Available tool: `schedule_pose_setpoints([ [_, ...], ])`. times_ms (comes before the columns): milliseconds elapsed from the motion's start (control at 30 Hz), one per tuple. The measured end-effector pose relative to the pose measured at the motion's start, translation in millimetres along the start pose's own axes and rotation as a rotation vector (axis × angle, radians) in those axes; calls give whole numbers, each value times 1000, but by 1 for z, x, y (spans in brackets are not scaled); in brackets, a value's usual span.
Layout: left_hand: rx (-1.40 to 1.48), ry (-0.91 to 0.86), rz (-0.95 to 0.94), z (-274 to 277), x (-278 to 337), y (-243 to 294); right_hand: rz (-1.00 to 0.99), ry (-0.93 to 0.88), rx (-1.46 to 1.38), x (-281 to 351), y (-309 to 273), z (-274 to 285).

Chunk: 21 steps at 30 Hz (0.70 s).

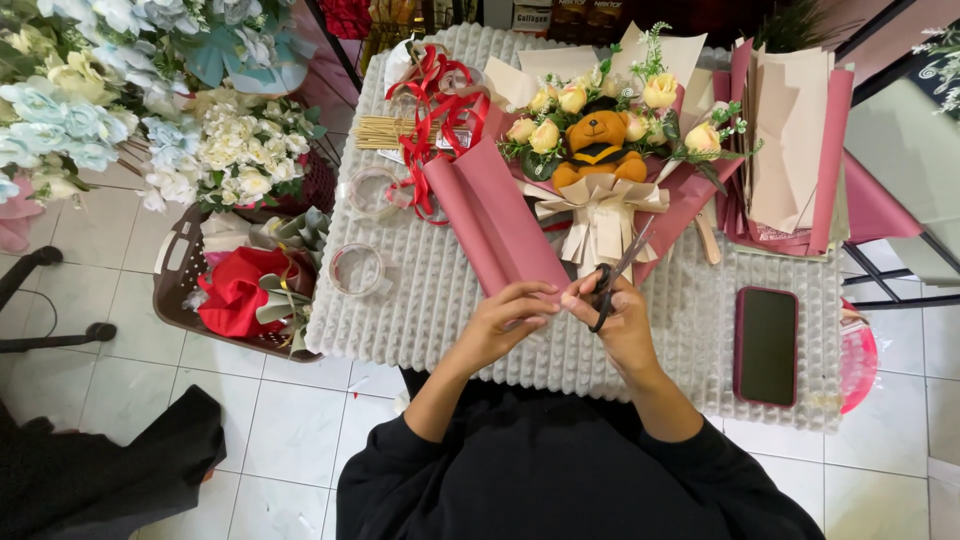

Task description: Wrapping a floral bouquet with pink paper and cutting it to size using scissors

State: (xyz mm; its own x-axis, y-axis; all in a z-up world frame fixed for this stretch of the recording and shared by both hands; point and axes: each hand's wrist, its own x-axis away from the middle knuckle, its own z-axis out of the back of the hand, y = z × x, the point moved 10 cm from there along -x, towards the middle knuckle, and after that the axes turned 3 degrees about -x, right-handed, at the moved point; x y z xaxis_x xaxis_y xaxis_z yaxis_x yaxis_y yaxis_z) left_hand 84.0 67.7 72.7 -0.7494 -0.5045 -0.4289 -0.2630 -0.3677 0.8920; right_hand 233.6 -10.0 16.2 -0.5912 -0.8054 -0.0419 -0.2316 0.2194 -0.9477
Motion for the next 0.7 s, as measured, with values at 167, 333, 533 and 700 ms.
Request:
schedule_pose_setpoints([
  [167,18,22,81,-2,-1,-5,0,19,41,-7,-15,-3],
  [333,-136,25,120,8,11,-27,84,47,110,-24,-30,58],
  [533,6,-8,304,18,21,-38,-494,-826,1099,27,5,29],
  [700,74,-52,311,13,15,-31,-563,-1077,1120,50,40,37],
])
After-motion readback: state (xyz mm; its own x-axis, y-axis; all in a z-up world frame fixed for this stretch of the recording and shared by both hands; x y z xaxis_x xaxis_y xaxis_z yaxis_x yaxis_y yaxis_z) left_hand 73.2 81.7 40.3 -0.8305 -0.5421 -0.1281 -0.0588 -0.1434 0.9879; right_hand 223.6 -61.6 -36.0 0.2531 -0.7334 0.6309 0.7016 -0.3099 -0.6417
